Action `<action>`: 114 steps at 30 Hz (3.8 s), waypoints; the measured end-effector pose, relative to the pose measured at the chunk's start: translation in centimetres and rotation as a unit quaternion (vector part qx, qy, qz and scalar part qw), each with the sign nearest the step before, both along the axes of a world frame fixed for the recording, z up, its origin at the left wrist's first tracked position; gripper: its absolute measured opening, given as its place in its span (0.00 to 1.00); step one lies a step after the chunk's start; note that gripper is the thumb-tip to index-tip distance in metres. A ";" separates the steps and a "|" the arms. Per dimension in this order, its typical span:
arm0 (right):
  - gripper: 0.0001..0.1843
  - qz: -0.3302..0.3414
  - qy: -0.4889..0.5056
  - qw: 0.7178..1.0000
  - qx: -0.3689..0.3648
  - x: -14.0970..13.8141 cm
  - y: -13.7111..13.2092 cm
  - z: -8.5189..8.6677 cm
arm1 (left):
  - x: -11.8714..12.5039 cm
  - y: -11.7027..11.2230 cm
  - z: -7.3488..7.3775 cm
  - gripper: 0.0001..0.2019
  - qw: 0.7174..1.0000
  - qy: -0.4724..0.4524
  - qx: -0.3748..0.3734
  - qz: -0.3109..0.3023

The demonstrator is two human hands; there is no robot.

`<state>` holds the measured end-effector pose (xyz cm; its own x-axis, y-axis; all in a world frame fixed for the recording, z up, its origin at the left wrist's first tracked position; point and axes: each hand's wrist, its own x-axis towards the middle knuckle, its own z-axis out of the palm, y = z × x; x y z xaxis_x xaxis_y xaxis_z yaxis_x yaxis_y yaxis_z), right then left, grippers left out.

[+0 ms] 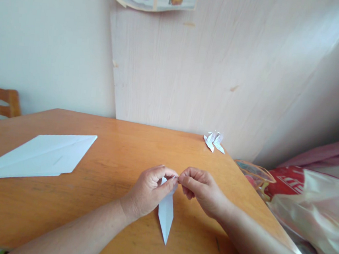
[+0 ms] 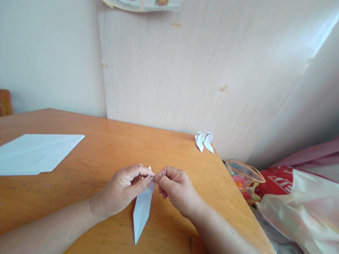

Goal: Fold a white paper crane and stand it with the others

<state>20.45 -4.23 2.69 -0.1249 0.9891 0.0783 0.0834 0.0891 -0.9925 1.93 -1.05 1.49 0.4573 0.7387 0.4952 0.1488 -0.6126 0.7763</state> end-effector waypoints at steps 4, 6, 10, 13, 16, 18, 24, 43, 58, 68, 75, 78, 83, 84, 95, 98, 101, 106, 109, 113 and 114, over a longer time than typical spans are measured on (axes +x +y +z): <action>0.16 0.002 -0.002 1.000 0.000 0.0 -0.1 -0.1 | 0.0 0.0 -0.1 0.07 1.000 -0.005 -0.003 -0.008; 0.16 0.000 -0.002 1.000 0.000 0.1 -0.1 -0.2 | 0.0 0.1 -0.2 0.07 1.000 -0.005 -0.010 -0.011; 0.15 -0.003 0.004 1.000 0.004 0.2 0.0 -0.3 | 0.1 0.1 -0.5 0.06 0.999 -0.010 -0.041 -0.025; 0.15 -0.008 0.010 1.000 0.012 0.2 0.2 -0.2 | 0.1 0.2 -0.5 0.07 0.998 -0.001 -0.062 -0.030; 0.14 -0.023 0.010 1.000 0.013 0.2 0.2 -0.2 | 0.1 0.3 -0.5 0.07 0.997 0.005 -0.074 -0.025; 0.12 -0.028 0.006 1.000 0.013 0.3 0.2 -0.2 | 0.1 0.3 -0.5 0.08 0.997 0.005 -0.079 -0.025; 0.05 -0.019 -0.081 0.993 0.081 0.6 0.0 -0.5 | 0.2 0.4 -0.5 0.08 0.997 -0.002 -0.076 -0.025; 0.04 -0.042 -0.172 0.963 0.205 0.5 -0.2 -1.2 | 0.1 0.4 -0.6 0.07 0.998 0.015 -0.064 -0.024; 0.06 0.046 -0.288 0.951 0.100 1.8 0.1 -1.5 | -0.3 1.1 -1.6 0.09 0.992 0.080 -0.086 -0.053; 0.04 -0.007 -0.238 0.966 0.104 1.8 1.6 -2.6 | -0.3 1.5 -1.9 0.06 0.991 0.098 -0.068 -0.054; 0.04 -0.019 -0.255 0.959 0.118 1.9 2.1 -3.1 | -0.2 1.6 -2.1 0.06 0.992 0.096 -0.072 -0.042; 0.04 -0.021 -0.258 0.958 0.121 2.0 2.3 -3.3 | -0.3 1.5 -1.7 0.07 0.992 0.080 -0.087 -0.038; 0.04 -0.016 -0.250 0.962 0.111 2.0 2.2 -3.3 | -0.4 1.4 -1.3 0.10 0.990 0.077 -0.109 -0.046; 0.04 -0.014 -0.250 0.962 0.108 2.0 2.1 -3.2 | -0.4 1.4 -1.3 0.10 0.990 0.079 -0.108 -0.044; 0.04 0.013 -0.207 0.968 0.144 1.6 1.5 -2.4 | 0.0 1.4 -1.5 0.09 0.993 0.076 -0.087 0.001; 0.03 0.027 -0.191 0.972 0.134 1.3 1.4 -2.4 | 0.1 1.6 -1.7 0.07 0.995 0.068 -0.065 0.021; 0.04 0.007 -0.217 0.967 0.135 0.9 1.2 -2.4 | 0.1 1.7 -1.8 0.04 0.997 0.053 -0.026 0.046; 0.08 -0.025 -0.261 0.954 0.148 0.5 1.0 -2.6 | -0.1 1.5 -1.8 0.05 0.996 0.058 0.021 0.066; 0.08 -0.037 -0.276 0.947 0.161 0.3 1.0 -2.7 | -0.2 1.4 -1.8 0.06 0.996 0.059 0.030 0.061; 0.08 -0.046 -0.289 0.941 0.168 0.3 0.9 -2.9 | 0.0 1.4 -1.9 0.04 0.997 0.044 0.017 0.057; 0.08 -0.047 -0.291 0.940 0.170 0.3 0.9 -2.9 | 0.0 1.3 -1.9 0.03 0.998 0.040 0.011 0.057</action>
<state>20.75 -3.32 -0.22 -0.1576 0.9282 0.3372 0.6272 0.3578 -0.6918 1.96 0.30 -0.40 0.4103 0.7768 0.4778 0.2789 -0.6057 0.7452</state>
